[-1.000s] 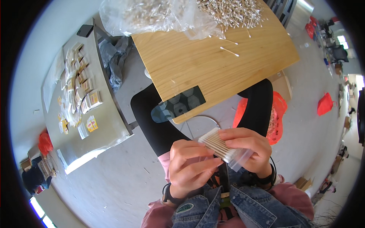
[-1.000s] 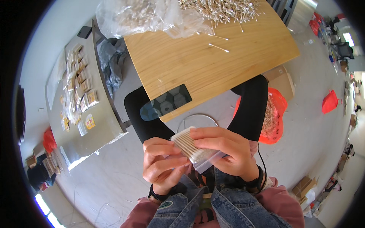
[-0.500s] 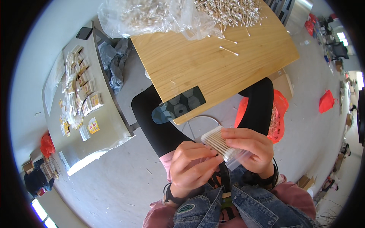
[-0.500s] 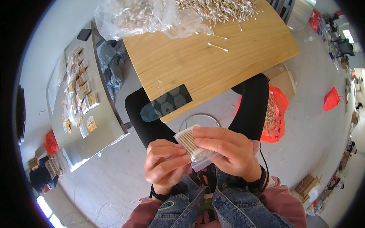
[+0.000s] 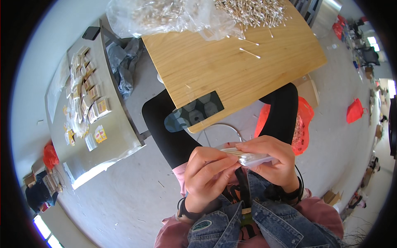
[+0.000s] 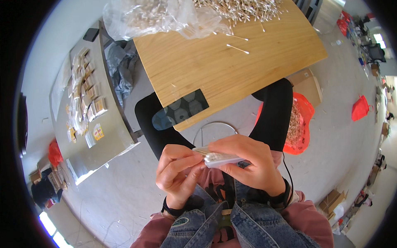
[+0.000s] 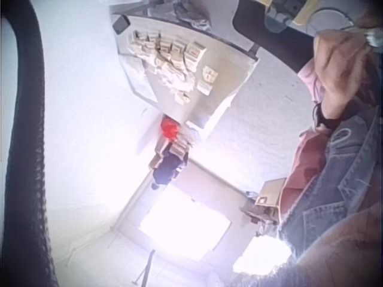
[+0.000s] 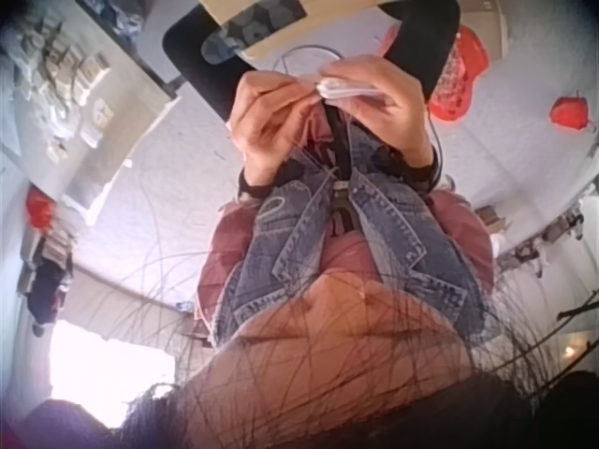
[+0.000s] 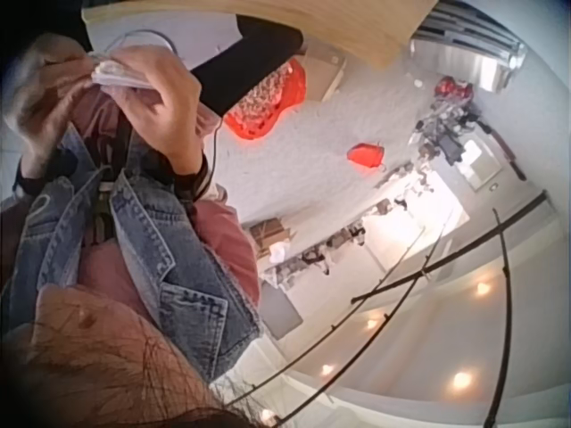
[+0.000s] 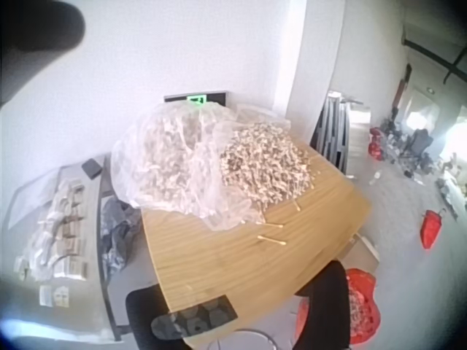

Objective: The recorder is sorting cotton swabs and placing them into small clear plastic bags at a workstation.

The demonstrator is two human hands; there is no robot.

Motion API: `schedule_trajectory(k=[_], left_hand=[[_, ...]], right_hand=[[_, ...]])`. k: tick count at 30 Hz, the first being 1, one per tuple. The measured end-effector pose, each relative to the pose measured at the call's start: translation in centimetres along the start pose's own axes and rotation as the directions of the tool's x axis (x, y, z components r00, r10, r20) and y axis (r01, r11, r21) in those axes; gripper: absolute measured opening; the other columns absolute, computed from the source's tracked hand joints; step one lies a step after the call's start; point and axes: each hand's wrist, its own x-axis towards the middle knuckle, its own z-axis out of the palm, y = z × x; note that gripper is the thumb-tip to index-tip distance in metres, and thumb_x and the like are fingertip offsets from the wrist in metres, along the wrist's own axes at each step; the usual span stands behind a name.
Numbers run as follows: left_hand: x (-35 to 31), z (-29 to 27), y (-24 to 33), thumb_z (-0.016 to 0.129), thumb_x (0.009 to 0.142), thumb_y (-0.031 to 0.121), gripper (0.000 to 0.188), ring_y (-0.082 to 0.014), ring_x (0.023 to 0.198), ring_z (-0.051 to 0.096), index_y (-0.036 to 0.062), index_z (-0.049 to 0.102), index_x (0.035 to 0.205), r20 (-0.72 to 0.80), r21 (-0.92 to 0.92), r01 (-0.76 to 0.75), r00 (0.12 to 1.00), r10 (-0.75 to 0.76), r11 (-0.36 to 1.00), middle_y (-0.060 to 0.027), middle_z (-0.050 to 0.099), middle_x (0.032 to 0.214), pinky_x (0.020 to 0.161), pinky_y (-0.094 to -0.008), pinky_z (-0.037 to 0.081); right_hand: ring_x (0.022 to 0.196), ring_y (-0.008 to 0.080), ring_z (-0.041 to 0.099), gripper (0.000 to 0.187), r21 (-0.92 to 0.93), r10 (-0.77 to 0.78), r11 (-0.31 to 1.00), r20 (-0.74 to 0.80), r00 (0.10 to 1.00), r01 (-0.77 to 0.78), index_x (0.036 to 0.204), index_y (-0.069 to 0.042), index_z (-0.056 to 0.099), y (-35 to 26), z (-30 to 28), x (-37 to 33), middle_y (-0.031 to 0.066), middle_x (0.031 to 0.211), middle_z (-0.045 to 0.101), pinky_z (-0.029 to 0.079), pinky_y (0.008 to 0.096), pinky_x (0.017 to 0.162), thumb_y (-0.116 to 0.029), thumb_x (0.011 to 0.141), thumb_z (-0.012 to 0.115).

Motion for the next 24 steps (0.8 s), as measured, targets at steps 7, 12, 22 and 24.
schedule_trajectory(k=[7, 12, 22, 24], left_hand=[[-0.3, 0.1, -0.6, 0.081, 0.068, -0.005, 0.032, -0.0215, 0.08, 0.063, 0.0014, 0.075, 0.099, 0.04, -0.037, 0.071, 0.997, -0.069, 0.997, -0.0075, 0.067, 0.091, 0.066, -0.0315, 0.047], [-0.5, 0.0, -0.8, 0.079, 0.067, -0.008, 0.034, -0.0217, 0.082, 0.063, 0.0026, 0.075, 0.1, 0.057, -0.045, 0.093, 0.994, -0.091, 0.995, -0.0076, 0.067, 0.092, 0.067, -0.0313, 0.047], [0.0, 0.6, 0.1, 0.079, 0.067, -0.011, 0.029, -0.0216, 0.079, 0.062, -0.0043, 0.075, 0.095, 0.055, 0.027, 0.054, 0.997, -0.056, 0.998, -0.0124, 0.066, 0.091, 0.066, -0.0294, 0.049], [-0.1, 0.7, 0.0, 0.078, 0.067, -0.011, 0.029, -0.022, 0.079, 0.062, -0.004, 0.075, 0.095, 0.042, 0.015, 0.033, 0.999, -0.033, 0.999, -0.012, 0.065, 0.09, 0.065, -0.0297, 0.049]], right_hand=[[0.088, 0.0228, 0.072, 0.033, 0.1, 0.059, 0.993, -0.008, 0.998, -0.058, 0.107, -0.002, 0.071, 0.0, 0.7, 0.4, 0.01, 0.098, 0.073, 0.056, 0.03, 0.076, 0.001, 0.075, 0.08], [0.088, 0.0218, 0.072, 0.032, 0.102, 0.038, 0.994, -0.024, 0.999, -0.035, 0.107, -0.002, 0.071, 0.0, 0.6, 0.4, 0.0103, 0.097, 0.073, 0.056, 0.0295, 0.075, 0.001, 0.076, 0.08], [0.091, 0.0156, 0.07, 0.027, 0.366, 0.239, 0.901, 0.03, 0.971, -0.233, 0.105, 0.001, 0.072, 0.6, 0.7, -0.2, 0.0101, 0.099, 0.074, 0.056, 0.0275, 0.078, 0.002, 0.079, 0.079], [0.092, 0.0152, 0.07, 0.027, 0.408, 0.27, 0.875, 0.037, 0.962, -0.261, 0.105, 0.002, 0.072, 0.6, 0.7, -0.2, 0.0105, 0.099, 0.073, 0.056, 0.0272, 0.078, 0.002, 0.079, 0.079]])
